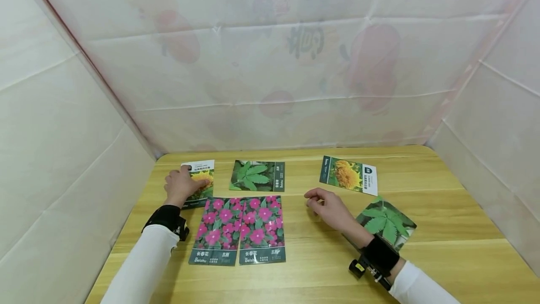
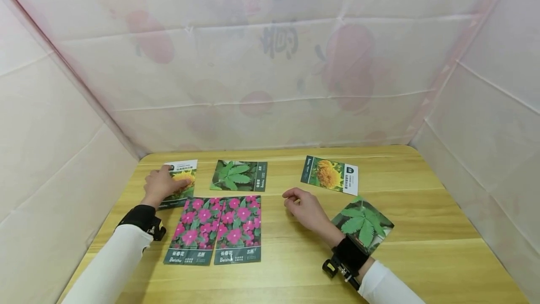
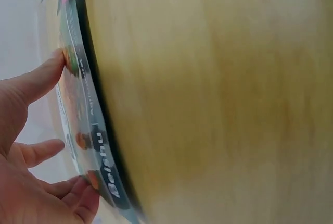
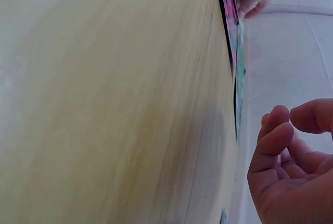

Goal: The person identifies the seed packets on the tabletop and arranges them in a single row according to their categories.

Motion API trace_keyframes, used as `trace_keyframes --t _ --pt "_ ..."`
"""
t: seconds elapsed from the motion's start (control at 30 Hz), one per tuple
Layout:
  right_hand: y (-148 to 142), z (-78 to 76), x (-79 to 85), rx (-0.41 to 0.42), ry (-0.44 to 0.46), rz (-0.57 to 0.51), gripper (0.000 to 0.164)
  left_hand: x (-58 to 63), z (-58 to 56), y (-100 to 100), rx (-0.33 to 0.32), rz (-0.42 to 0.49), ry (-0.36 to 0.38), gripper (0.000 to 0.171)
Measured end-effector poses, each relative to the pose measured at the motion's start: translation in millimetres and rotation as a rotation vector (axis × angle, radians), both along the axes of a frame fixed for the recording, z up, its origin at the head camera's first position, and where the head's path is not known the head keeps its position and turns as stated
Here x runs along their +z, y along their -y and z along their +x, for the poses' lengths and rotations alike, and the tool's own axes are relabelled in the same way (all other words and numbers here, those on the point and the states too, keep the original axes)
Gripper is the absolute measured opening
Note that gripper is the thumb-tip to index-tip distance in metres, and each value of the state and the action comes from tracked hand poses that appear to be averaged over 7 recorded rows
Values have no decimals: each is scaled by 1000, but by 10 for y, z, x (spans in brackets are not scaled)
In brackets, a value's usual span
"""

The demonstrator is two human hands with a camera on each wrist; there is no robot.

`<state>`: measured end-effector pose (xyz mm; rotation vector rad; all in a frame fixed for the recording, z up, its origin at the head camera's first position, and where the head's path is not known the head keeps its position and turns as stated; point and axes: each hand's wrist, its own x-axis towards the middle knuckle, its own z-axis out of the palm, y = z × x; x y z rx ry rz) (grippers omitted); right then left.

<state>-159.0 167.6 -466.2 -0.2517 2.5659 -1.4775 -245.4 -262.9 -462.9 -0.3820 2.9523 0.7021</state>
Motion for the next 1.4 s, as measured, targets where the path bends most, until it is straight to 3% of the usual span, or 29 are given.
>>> trace_keyframes --t 0.17,0.4,0.57,0.7,1.07,1.2,1.4 --pt "7 0 -15 11 -10 14 22 -49 -13 75 27 55 -60 96" --pt "21 -5 -36 3 2 24 19 -157 -41 169 23 220 -276 105" --pt "17 -5 -46 12 -2 28 19 -127 -49 248 14 247 -305 105" --pt "25 -4 -48 6 -10 32 17 -20 -44 286 2 278 -311 96" --pt "12 -9 -9 2 -12 25 19 422 -37 240 32 316 -435 82" --pt "4 -8 16 1 -10 29 19 585 22 101 42 336 -500 74" --pt "-4 -8 43 2 -25 31 19 773 108 -265 -18 371 -615 64"
